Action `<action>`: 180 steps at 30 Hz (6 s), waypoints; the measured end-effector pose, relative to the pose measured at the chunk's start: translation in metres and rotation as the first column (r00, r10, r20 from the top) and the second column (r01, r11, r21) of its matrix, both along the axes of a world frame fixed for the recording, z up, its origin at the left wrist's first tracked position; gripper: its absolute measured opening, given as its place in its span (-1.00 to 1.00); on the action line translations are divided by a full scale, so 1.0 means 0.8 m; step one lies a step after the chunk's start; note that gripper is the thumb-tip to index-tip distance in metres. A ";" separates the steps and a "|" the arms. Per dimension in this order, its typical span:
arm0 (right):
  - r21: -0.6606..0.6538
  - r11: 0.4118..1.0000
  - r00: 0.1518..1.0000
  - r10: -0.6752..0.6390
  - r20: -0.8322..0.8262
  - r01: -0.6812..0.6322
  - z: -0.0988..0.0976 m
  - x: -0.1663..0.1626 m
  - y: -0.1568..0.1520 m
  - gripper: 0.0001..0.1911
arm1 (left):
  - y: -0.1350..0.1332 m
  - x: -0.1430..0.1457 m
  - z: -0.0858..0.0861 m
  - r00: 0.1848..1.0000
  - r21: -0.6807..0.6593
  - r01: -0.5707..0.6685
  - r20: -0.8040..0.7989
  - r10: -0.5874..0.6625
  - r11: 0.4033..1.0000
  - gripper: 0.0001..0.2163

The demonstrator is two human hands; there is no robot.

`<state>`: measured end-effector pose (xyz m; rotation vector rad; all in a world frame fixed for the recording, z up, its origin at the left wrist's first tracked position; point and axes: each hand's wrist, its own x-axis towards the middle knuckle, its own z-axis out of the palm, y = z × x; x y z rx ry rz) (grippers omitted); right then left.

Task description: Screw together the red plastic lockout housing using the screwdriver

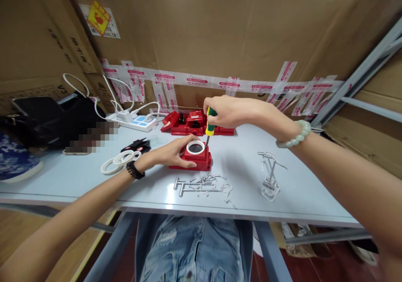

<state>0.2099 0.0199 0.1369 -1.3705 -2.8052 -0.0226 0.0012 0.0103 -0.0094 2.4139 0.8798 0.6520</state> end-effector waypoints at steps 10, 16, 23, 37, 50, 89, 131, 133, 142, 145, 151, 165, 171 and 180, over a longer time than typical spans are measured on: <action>0.063 0.998 0.997 -0.003 0.076 -0.002 0.008 -0.006 -0.002 -0.72 | -0.003 0.002 0.003 1.000 -0.014 0.010 0.007 -0.009 1.000 -0.47; 0.109 0.991 0.993 -0.085 0.081 0.076 -0.002 -0.008 -0.009 -0.64 | 0.000 0.001 0.001 1.000 -0.007 0.005 0.001 -0.005 1.000 -0.46; 0.112 0.994 0.999 -0.013 -0.032 0.017 -0.006 -0.023 -0.010 -0.76 | -0.002 0.001 0.001 1.000 0.000 0.010 0.008 -0.010 1.000 -0.48; 0.071 0.997 0.986 0.009 -0.169 0.003 -0.009 -0.024 -0.005 -0.74 | -0.001 0.000 0.001 1.000 0.007 0.020 0.014 -0.021 1.000 -0.49; 0.095 0.991 0.985 -0.075 -0.157 0.090 -0.012 -0.025 -0.006 -0.69 | 0.000 0.001 0.004 1.000 -0.013 0.008 -0.026 -0.008 1.000 -0.48; 0.128 0.983 0.987 -0.120 -0.109 0.133 -0.004 -0.016 -0.013 -0.74 | -0.004 0.002 0.006 1.000 -0.028 0.002 0.021 -0.002 1.000 -0.50; 0.215 0.964 0.933 -0.074 -0.353 0.158 -0.030 -0.020 0.004 -0.71 | -0.003 0.001 0.004 1.000 -0.024 0.008 0.019 -0.008 1.000 -0.50; 0.208 0.967 0.918 -0.056 -0.392 0.147 -0.031 -0.018 0.007 -0.65 | -0.002 0.001 0.004 1.000 -0.022 0.010 0.016 -0.010 1.000 -0.50; 0.165 0.965 0.900 -0.119 -0.419 0.205 -0.046 -0.021 0.008 -0.73 | -0.001 0.001 0.003 1.000 -0.019 -0.007 0.008 0.007 1.000 -0.47; 0.157 0.970 0.890 -0.098 -0.445 0.185 -0.048 -0.022 0.009 -0.74 | -0.001 0.002 0.002 1.000 -0.020 -0.017 0.007 0.017 1.000 -0.46; 0.196 0.959 0.869 -0.084 -0.488 0.203 -0.032 -0.018 0.005 -0.73 | 0.000 0.002 0.001 1.000 -0.021 -0.018 0.005 0.018 1.000 -0.47; 0.170 0.960 0.862 -0.113 -0.493 0.223 -0.049 -0.014 0.011 -0.75 | -0.002 0.002 0.002 1.000 -0.029 -0.011 0.024 0.012 1.000 -0.48; 0.180 0.951 0.872 -0.143 -0.467 0.252 -0.048 -0.013 0.011 -0.74 | -0.002 0.003 0.003 1.000 -0.036 -0.014 0.026 0.015 0.999 -0.47; 0.363 0.902 0.961 -0.160 -0.225 0.235 -0.037 -0.017 0.004 -0.60 | -0.003 0.002 0.005 1.000 -0.019 -0.003 0.016 0.003 1.000 -0.49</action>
